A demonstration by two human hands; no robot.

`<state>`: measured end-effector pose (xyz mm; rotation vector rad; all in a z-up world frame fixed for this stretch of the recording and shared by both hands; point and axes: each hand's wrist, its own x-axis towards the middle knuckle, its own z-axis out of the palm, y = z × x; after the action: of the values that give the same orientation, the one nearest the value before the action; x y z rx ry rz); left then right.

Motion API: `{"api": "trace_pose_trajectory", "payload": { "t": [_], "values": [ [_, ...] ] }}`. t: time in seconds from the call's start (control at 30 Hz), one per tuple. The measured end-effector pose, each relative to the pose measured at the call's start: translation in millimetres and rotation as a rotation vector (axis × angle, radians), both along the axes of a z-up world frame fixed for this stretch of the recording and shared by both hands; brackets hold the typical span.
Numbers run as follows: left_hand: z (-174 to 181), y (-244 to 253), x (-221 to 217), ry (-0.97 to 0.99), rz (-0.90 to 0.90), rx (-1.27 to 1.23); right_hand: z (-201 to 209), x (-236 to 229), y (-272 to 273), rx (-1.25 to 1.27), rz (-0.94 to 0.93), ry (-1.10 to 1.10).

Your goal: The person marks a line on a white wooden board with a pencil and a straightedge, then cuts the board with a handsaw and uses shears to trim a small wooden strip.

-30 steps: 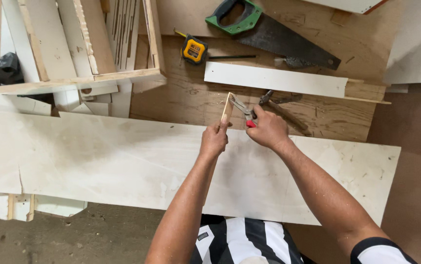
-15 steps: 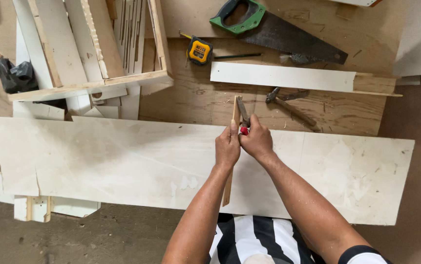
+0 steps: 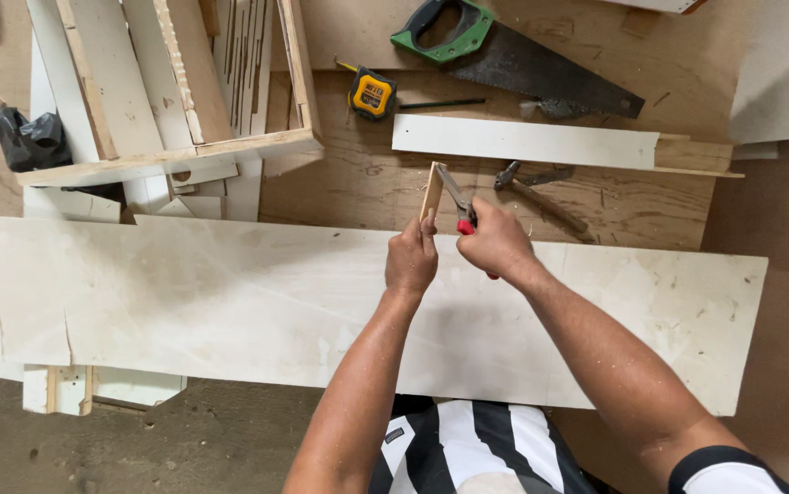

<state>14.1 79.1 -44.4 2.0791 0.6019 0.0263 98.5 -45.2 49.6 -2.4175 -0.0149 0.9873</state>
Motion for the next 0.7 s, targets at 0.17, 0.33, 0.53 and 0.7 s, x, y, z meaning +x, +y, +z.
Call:
{"api": "trace_pose_trajectory", "payload": {
  "t": [0.17, 0.33, 0.53, 0.7],
  "values": [
    [2.8, 7.7, 3.7, 0.039, -0.031, 0.048, 9.8, 12.9, -8.4, -0.045, 0.063, 0.027],
    [8.1, 4.6, 8.1, 0.069, -0.029, 0.022, 8.0, 20.8, -15.6, -0.036, 0.093, 0.006],
    [9.3, -9.1, 14.6, 0.047, -0.003, -0.13, -24.7, 0.2, -7.0, -0.184, 0.117, -0.274],
    [2.0, -24.6, 8.2, 0.056, 0.04, -0.187, -42.9, -10.1, -4.3, -0.112, 0.01, -0.246]
  ]
}}
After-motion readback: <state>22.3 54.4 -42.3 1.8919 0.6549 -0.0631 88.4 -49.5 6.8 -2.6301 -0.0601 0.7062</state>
